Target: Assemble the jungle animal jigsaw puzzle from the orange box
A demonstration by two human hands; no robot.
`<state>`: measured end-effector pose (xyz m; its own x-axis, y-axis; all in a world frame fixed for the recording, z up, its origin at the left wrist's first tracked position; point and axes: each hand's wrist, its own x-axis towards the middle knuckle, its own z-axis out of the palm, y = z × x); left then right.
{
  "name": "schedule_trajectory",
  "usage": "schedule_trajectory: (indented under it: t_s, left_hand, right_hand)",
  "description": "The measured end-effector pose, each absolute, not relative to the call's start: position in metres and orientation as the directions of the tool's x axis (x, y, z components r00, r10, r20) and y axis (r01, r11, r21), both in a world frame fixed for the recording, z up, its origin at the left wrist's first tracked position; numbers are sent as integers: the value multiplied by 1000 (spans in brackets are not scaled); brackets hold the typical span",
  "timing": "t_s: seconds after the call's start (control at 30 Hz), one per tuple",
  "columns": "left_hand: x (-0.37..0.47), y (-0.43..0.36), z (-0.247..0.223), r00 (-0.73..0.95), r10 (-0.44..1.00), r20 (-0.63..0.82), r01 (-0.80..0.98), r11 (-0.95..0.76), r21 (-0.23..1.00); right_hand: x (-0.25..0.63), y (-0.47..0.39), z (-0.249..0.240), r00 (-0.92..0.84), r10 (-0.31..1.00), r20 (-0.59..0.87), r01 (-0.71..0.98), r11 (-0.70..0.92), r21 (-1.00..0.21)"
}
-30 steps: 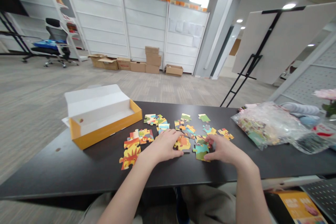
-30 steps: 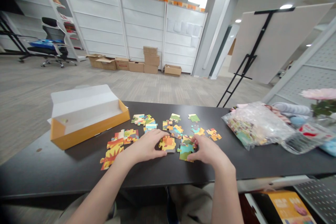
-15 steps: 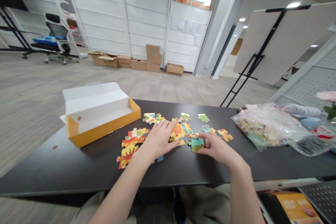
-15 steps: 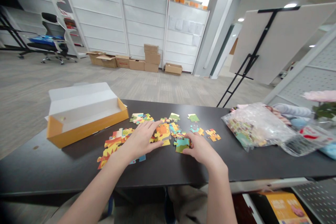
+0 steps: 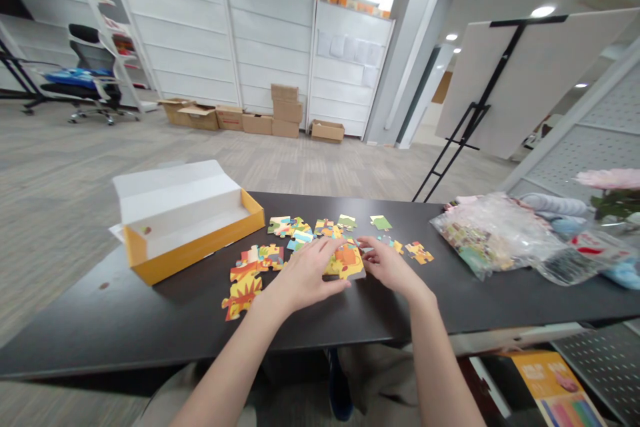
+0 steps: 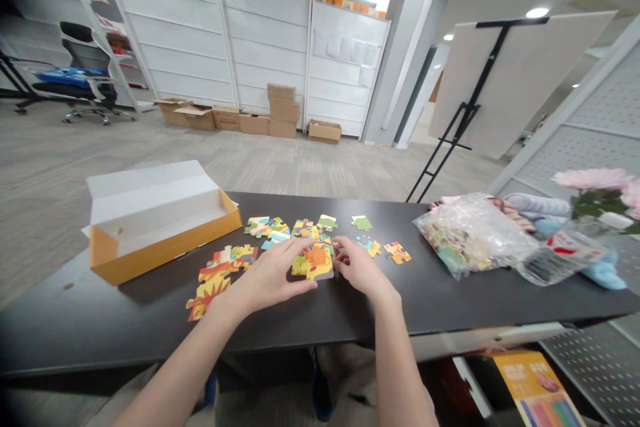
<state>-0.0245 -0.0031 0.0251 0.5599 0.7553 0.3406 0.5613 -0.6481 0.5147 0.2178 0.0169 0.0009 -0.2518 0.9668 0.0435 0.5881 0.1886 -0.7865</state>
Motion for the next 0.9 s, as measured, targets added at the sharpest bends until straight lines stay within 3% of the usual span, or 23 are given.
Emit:
schedule_trajectory:
  t_s: [0.1,0.27,0.47,0.57,0.67,0.9]
  left_hand:
    - [-14,-10,23,627,723,291,548,-674,495]
    - [11,-22,14,731,645,223,508,-732,454]
    - [27,-21,10,751,625,213,499,-749,437]
    - [28,-20,9,759,613,218,486,-757,437]
    - [29,-19,8,758,612,227,478,-757,446]
    - [28,-21,9,752,628,201,492,-737,463]
  right_hand:
    - [229,16,5,-256,962,91,489,210,-846]
    - [270,14,12,-18,977,211,619,176,-765]
    - [319,12,4,250,945,213,830,-95,-550]
    - [331,13,-4,303,940,158,886,-217,-409]
    - [336,14,-9,294,946,134,911,-235,-339]
    - [355,10,-18,295,950,103,848,-210,-486]
